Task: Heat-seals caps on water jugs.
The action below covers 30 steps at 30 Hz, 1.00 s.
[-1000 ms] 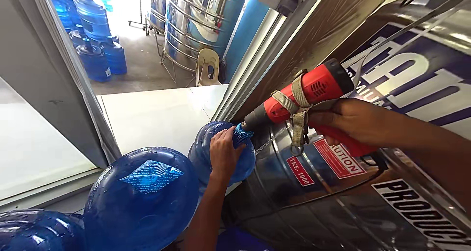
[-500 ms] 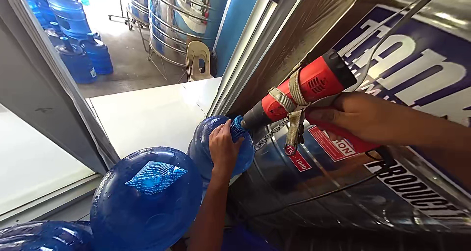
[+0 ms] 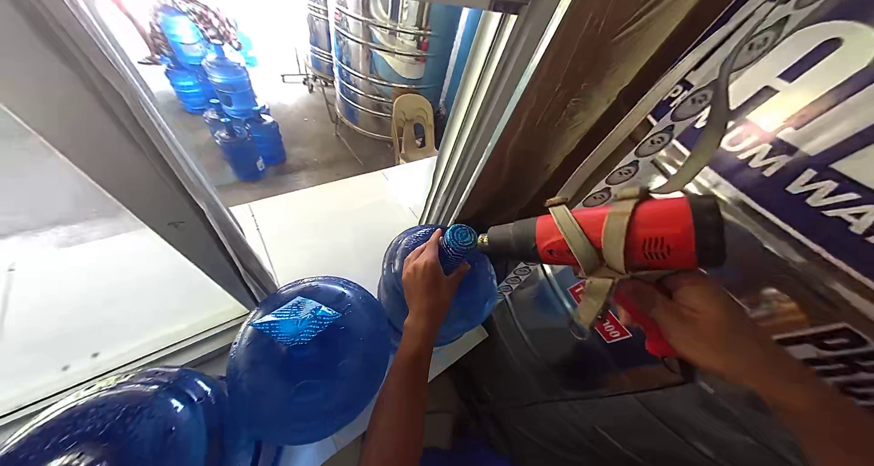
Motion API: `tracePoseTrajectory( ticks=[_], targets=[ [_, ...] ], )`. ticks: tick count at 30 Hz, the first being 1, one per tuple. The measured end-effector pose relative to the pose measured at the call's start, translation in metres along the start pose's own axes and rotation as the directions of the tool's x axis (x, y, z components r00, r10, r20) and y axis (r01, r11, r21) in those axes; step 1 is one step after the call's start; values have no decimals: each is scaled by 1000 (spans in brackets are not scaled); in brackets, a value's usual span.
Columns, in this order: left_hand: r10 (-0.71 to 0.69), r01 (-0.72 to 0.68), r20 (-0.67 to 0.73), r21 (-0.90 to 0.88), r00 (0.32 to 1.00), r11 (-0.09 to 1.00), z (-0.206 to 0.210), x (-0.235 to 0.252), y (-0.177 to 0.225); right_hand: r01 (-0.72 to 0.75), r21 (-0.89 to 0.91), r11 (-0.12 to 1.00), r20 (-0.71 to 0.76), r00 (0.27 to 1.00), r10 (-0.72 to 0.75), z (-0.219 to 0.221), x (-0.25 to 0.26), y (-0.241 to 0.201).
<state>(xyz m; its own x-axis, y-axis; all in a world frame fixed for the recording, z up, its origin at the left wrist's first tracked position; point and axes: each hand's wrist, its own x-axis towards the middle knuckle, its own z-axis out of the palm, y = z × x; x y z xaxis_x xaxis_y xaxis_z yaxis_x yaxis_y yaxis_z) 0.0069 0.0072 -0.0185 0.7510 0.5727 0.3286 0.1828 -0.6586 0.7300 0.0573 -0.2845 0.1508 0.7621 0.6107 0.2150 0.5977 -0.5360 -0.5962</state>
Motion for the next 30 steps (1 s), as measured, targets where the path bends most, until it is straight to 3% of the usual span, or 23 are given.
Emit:
tracePoseTrajectory(
  ticks=[5, 8, 10, 11, 13, 15, 18, 20, 23, 25, 28, 30],
  targets=[
    [-19, 18, -44, -13, 999, 1000, 4, 1, 7, 120, 289, 950, -167, 983, -73, 42, -21, 73],
    [33, -20, -270, 51, 962, 999, 6, -18, 8, 138, 437, 889, -185, 981, -62, 67, -25, 98],
    [181, -128, -365, 165, 913, 978, 3, -48, 11, 92, 512, 854, -169, 986, -6, 73, -21, 105],
    [272, -200, -338, 234, 901, 952, 2, -63, 12, 70, 541, 838, -155, 988, 17, 74, -17, 109],
    [414, -341, -138, 370, 900, 864, -1, -85, 10, 40, 585, 810, -130, 990, 46, 75, -15, 117],
    [459, -431, 58, 466, 887, 773, 7, -85, 0, 29, 587, 809, -129, 990, 58, 76, -16, 122],
    [508, -406, -14, 583, 861, 704, 40, -75, -14, 72, 604, 794, -170, 985, 40, 79, -14, 135],
    [492, -312, -135, 624, 860, 717, 66, -68, -1, 77, 560, 825, -190, 981, 38, 79, -17, 140],
    [345, -87, -307, 623, 887, 777, 112, -63, 38, 21, 472, 882, -215, 972, 92, 79, -27, 136],
    [232, -39, -309, 524, 922, 851, 121, -59, 57, -17, 409, 912, -232, 965, 122, 81, -36, 127],
    [133, -73, -318, 193, 939, 978, 80, -62, 48, -16, 395, 918, -263, 956, 130, 80, -50, 119],
    [5, 42, -325, 136, 946, 990, 33, -26, 23, -17, 384, 923, -287, 948, 136, 84, -59, 114]
  ],
)
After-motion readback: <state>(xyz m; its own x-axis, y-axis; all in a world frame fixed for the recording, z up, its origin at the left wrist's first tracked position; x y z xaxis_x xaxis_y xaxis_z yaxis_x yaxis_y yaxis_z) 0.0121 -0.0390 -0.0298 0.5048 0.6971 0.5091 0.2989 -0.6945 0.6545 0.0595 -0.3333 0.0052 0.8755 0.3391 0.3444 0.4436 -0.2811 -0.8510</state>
